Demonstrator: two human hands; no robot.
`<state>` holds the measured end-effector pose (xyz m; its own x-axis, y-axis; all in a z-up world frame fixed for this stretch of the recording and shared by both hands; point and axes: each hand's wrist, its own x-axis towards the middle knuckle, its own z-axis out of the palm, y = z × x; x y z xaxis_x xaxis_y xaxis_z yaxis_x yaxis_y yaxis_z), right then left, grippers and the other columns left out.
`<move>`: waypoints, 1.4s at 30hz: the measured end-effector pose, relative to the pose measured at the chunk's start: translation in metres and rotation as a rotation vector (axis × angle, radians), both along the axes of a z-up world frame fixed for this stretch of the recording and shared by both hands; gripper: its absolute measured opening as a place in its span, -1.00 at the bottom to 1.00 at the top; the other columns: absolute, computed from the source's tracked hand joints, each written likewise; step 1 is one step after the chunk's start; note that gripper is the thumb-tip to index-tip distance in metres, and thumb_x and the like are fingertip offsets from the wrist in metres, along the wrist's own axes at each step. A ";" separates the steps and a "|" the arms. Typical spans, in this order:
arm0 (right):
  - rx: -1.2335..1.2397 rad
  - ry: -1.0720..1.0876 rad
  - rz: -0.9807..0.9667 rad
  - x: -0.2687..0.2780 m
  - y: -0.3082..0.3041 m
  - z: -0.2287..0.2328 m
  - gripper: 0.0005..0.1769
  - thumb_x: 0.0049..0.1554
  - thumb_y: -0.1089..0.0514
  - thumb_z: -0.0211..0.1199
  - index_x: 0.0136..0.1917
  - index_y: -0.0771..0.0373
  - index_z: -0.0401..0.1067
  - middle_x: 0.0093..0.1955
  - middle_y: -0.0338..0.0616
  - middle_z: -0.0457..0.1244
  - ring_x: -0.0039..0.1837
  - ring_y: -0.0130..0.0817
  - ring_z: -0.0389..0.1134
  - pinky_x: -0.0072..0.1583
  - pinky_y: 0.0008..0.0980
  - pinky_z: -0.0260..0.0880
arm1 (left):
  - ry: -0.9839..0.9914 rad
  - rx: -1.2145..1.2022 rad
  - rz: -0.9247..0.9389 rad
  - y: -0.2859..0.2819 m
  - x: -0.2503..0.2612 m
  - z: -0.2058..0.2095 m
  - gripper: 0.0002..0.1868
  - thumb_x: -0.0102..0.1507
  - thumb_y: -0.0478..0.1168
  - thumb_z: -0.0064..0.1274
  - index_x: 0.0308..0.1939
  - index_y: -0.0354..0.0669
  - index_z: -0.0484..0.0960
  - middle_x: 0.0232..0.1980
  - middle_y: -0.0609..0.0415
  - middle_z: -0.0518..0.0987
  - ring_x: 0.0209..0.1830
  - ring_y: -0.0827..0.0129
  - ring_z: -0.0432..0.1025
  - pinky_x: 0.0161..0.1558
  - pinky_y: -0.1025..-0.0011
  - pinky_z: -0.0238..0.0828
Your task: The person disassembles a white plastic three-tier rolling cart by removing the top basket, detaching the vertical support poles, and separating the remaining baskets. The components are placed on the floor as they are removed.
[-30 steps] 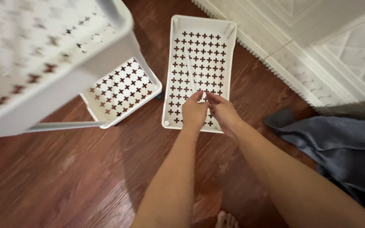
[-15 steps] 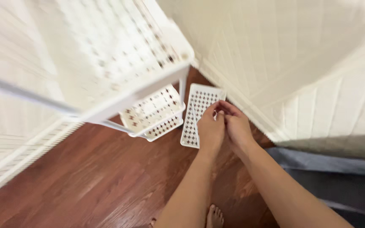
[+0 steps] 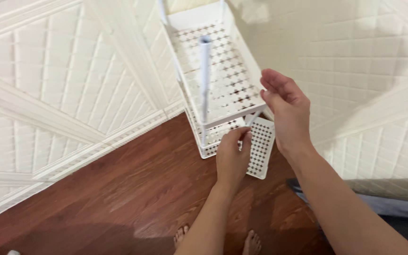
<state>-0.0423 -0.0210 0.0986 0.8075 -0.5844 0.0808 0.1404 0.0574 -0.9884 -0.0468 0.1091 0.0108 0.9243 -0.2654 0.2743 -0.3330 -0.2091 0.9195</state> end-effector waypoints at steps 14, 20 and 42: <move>-0.149 -0.045 0.080 0.055 0.125 -0.005 -0.82 0.29 0.15 0.23 0.08 0.30 0.36 0.02 -0.10 0.34 0.14 -0.40 0.37 0.21 -0.39 0.37 | -0.293 0.054 -0.106 0.085 0.081 -0.009 -0.37 0.21 -0.16 0.23 0.31 -0.16 0.35 0.33 -0.17 0.48 0.50 -0.12 0.22 0.48 -0.06 0.10; -0.149 -0.025 0.132 0.078 0.104 -0.012 -0.39 0.43 -0.14 0.16 -0.40 0.08 0.14 -0.42 -0.31 0.07 -0.33 -0.53 0.05 -0.22 -0.43 0.02 | -0.288 0.303 -0.177 0.058 0.117 -0.040 -0.56 0.31 -0.11 0.14 0.27 -0.02 0.52 0.44 0.10 0.46 0.66 0.16 0.08 0.60 -0.08 -0.10; 0.060 -0.136 0.386 0.068 0.037 -0.014 -0.42 0.40 0.18 0.01 -0.47 0.12 0.04 -0.54 -0.37 -0.13 -0.48 -0.52 -0.18 -0.36 -0.35 -0.19 | -0.200 0.266 -0.113 0.008 0.084 -0.045 -0.75 0.33 -0.08 0.08 -0.06 -0.18 0.57 0.27 0.09 0.43 0.59 0.11 0.05 0.58 -0.21 -0.26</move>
